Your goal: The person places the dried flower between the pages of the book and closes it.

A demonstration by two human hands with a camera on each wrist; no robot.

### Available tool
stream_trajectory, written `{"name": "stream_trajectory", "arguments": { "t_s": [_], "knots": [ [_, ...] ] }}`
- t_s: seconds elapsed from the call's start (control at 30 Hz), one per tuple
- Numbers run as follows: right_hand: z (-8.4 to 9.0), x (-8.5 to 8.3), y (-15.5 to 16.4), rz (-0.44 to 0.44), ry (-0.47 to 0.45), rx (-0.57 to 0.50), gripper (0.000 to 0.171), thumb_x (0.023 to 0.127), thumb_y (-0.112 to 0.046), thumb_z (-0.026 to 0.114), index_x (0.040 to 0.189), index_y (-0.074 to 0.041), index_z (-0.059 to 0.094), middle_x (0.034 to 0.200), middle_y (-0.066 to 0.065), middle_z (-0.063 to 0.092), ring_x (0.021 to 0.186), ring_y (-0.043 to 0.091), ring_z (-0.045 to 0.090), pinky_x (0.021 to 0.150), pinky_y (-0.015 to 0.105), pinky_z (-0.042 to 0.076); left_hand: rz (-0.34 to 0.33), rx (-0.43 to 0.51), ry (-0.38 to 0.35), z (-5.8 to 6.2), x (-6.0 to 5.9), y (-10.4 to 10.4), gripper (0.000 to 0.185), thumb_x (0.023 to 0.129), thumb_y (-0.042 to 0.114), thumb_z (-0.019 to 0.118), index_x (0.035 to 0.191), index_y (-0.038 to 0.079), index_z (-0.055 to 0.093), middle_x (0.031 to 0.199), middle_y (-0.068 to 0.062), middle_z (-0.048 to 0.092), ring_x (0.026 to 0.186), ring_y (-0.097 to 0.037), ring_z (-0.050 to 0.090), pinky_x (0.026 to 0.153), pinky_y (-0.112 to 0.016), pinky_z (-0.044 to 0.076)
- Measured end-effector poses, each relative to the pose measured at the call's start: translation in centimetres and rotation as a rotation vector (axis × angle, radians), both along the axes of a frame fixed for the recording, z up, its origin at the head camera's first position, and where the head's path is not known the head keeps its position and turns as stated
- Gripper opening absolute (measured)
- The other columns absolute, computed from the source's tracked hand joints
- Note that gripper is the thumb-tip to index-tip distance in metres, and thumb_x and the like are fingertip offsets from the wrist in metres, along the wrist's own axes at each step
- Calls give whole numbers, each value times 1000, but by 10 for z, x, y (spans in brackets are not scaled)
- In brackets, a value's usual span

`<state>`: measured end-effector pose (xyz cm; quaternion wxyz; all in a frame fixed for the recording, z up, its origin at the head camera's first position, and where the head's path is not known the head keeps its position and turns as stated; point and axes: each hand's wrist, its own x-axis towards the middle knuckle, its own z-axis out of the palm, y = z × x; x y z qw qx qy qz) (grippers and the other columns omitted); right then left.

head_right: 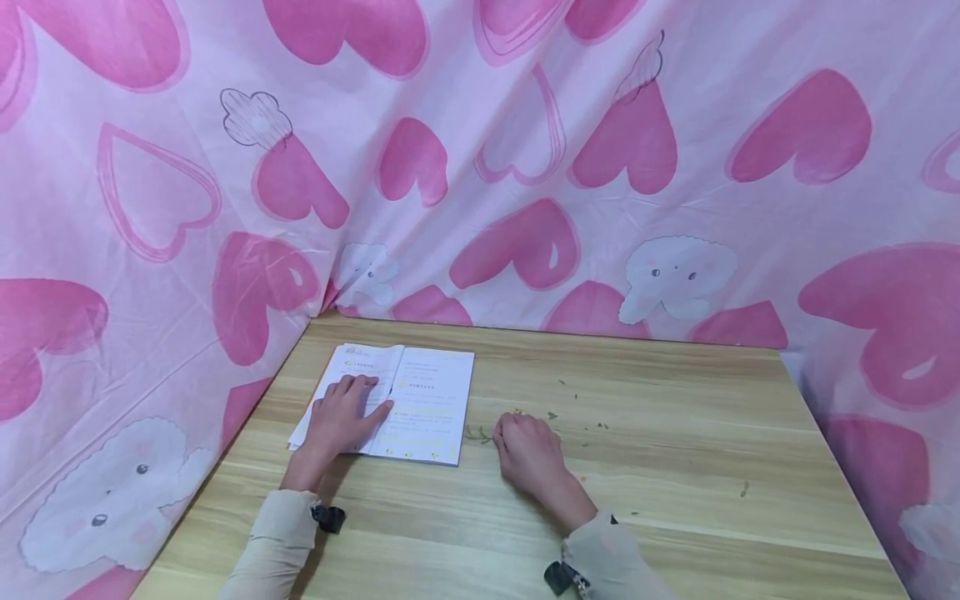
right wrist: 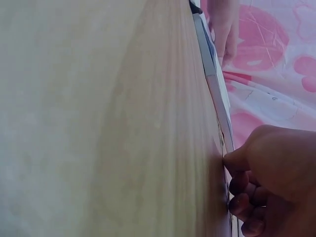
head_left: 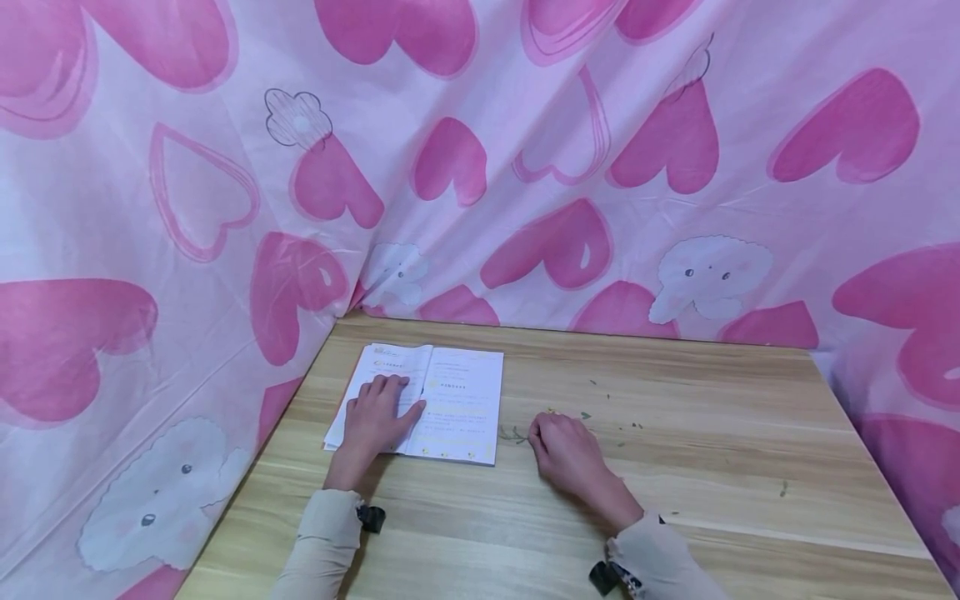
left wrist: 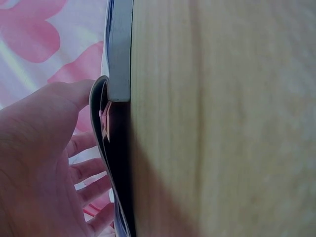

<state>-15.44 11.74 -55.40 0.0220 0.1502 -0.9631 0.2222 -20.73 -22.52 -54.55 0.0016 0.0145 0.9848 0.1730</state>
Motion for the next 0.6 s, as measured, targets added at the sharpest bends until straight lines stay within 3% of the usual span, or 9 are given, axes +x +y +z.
{"name": "stream_trajectory", "arguments": {
  "t_s": [0.37,0.6],
  "knots": [
    [1,-1,-6,-24,-32,-34,6,98,-26,80,99,-24,75,78,-14,61,70,5,53,71,30,47,2,13,-6,1,1,0,69,101,62,65,152,16,55,151,-17,56,139,-42,49,111,-70,42],
    [1,1,-9,26,4,-6,11,102,-17,72,92,-21,72,88,-8,71,87,12,68,88,41,57,5,21,-21,1,0,0,70,101,63,65,152,17,55,153,-16,55,140,-42,48,112,-70,41]
  ]
}}
